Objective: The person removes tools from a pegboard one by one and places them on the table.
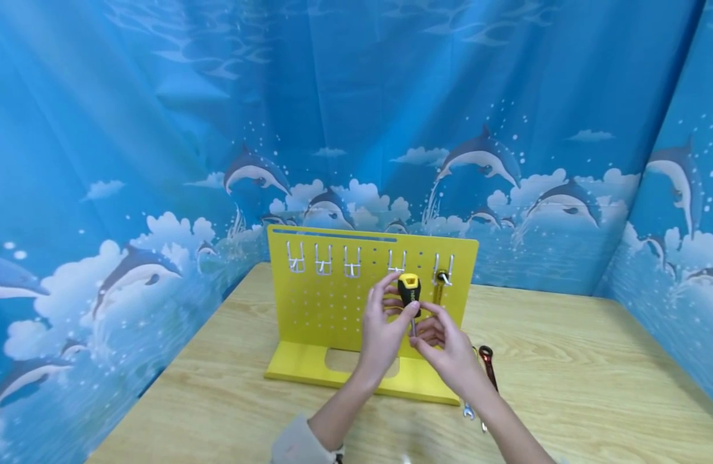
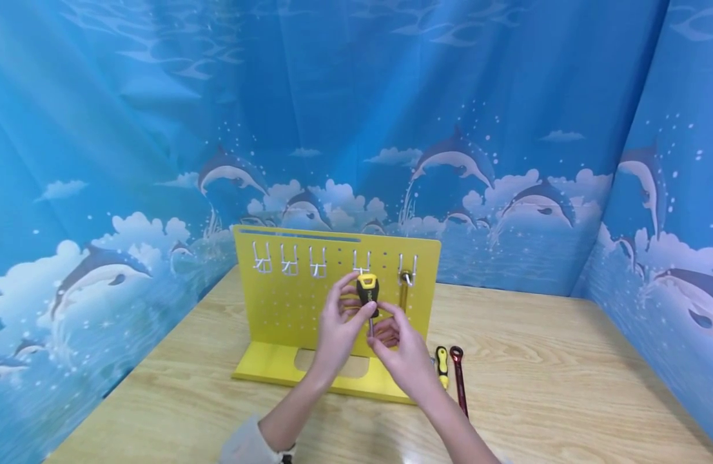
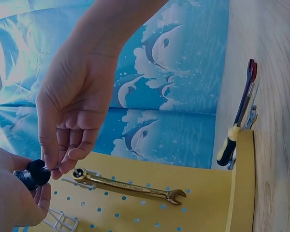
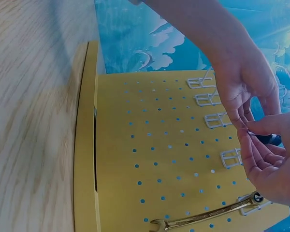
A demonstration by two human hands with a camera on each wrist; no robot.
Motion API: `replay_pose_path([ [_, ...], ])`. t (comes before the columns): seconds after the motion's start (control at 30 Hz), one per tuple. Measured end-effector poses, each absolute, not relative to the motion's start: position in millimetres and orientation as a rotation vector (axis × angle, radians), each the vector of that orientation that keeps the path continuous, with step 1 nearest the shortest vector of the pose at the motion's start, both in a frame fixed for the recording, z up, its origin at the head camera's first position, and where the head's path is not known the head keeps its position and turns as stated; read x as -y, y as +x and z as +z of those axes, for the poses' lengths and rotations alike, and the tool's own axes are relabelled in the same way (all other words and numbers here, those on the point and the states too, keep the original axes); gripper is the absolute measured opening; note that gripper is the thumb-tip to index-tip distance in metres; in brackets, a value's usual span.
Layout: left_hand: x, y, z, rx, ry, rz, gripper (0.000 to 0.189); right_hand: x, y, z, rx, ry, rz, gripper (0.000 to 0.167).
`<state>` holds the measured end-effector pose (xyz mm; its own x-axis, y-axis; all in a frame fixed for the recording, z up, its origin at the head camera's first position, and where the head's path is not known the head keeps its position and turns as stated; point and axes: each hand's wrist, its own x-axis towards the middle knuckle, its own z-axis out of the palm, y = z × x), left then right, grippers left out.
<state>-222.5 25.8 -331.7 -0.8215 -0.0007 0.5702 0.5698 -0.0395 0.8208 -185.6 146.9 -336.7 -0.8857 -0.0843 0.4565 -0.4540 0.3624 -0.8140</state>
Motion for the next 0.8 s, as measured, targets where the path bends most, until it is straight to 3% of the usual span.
replay_pose_path([
  [0.8,-69,-212,-338,1.881,-0.781,-1.958,0.051,-195,-161,-345,2.261,0.494,1.340,0.054],
])
